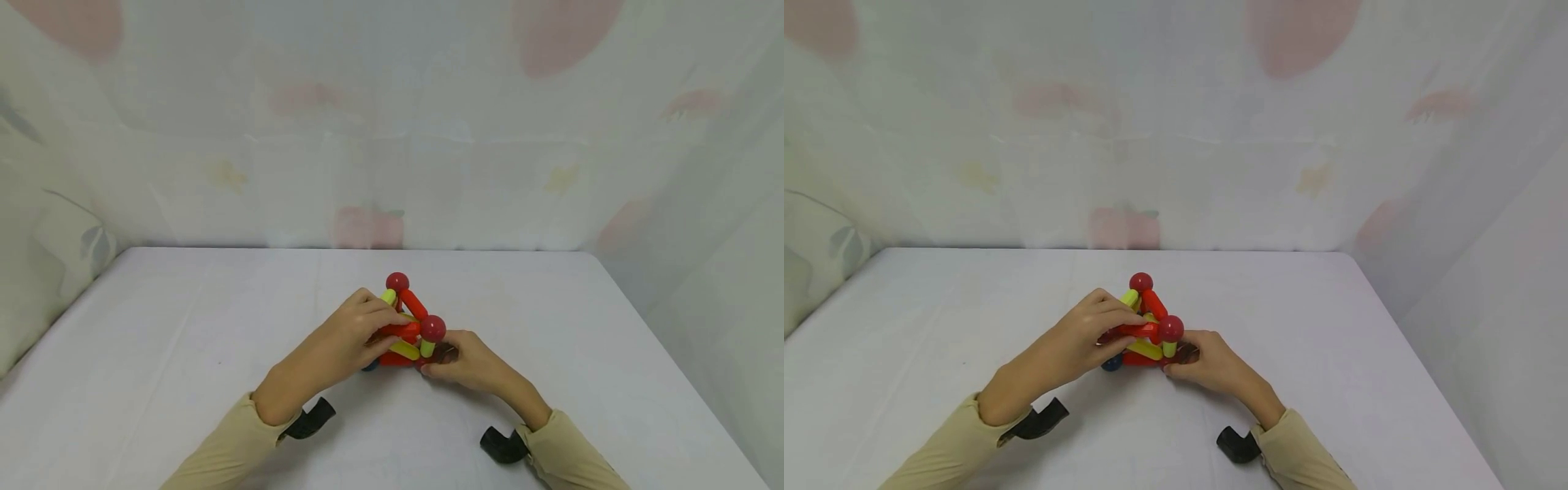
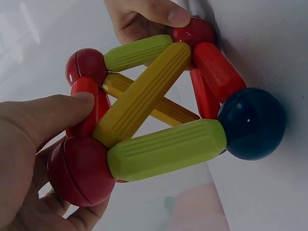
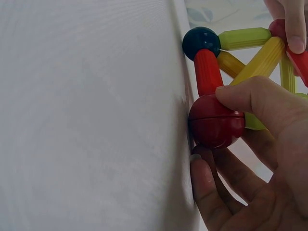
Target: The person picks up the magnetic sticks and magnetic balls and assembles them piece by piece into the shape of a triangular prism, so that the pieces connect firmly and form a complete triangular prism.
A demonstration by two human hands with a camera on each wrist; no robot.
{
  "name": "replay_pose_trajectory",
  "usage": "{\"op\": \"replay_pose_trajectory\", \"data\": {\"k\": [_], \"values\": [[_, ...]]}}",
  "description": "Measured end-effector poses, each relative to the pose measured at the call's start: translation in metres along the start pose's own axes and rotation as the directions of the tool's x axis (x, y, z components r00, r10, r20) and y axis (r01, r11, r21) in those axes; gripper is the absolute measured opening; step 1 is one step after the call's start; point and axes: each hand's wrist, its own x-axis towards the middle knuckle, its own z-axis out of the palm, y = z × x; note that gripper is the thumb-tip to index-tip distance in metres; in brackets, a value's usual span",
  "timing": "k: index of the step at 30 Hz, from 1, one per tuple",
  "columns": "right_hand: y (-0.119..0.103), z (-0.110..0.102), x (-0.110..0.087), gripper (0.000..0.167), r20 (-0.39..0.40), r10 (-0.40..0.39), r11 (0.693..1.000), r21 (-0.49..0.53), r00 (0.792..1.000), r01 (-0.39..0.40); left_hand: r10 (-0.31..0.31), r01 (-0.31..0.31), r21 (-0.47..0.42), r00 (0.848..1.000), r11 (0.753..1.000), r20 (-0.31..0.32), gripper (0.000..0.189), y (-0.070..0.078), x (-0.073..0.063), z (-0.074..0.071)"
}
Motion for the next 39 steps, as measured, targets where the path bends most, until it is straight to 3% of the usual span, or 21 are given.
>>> {"op": "replay_pose_trajectory", "data": {"k": [7,10,15,19,31,35,39], "values": [[0.0,0.0,0.0,0.029,0.007,0.007,1.0,0.003,1.0,-0.007,-0.01,0.01,-0.021,1.0,1.0,0.004,0.031,-0.004,-0.003,-0.007],[-0.001,-0.001,0.0,0.03,0.01,0.012,1.0,0.0,1.0,-0.012,-0.057,0.059,-0.032,0.997,0.998,0.045,0.028,-0.007,-0.005,-0.016],[-0.002,0.001,0.0,0.028,0.012,-0.005,1.0,-0.022,1.0,0.005,-0.156,0.168,-0.068,0.976,0.983,0.155,0.025,-0.011,-0.008,-0.028],[-0.004,0.004,0.002,0.026,0.027,-0.013,0.999,-0.035,1.0,0.013,-0.186,0.215,-0.112,0.956,0.97,0.225,0.024,-0.012,-0.01,-0.035],[-0.009,0.01,0.003,0.028,0.057,-0.025,0.999,-0.038,0.998,0.027,-0.222,0.275,-0.127,0.92,0.953,0.323,0.021,-0.011,-0.011,-0.046],[-0.008,0.0,0.0,0.033,0.072,-0.002,0.998,-0.068,0.997,0.007,-0.24,0.282,-0.103,0.923,0.954,0.301,0.02,-0.013,-0.009,-0.047],[-0.003,-0.022,0.002,0.046,-0.017,0.01,0.985,-0.171,1.0,-0.012,-0.31,0.321,-0.043,0.936,0.946,0.165,0.028,-0.023,-0.007,-0.045]]}}
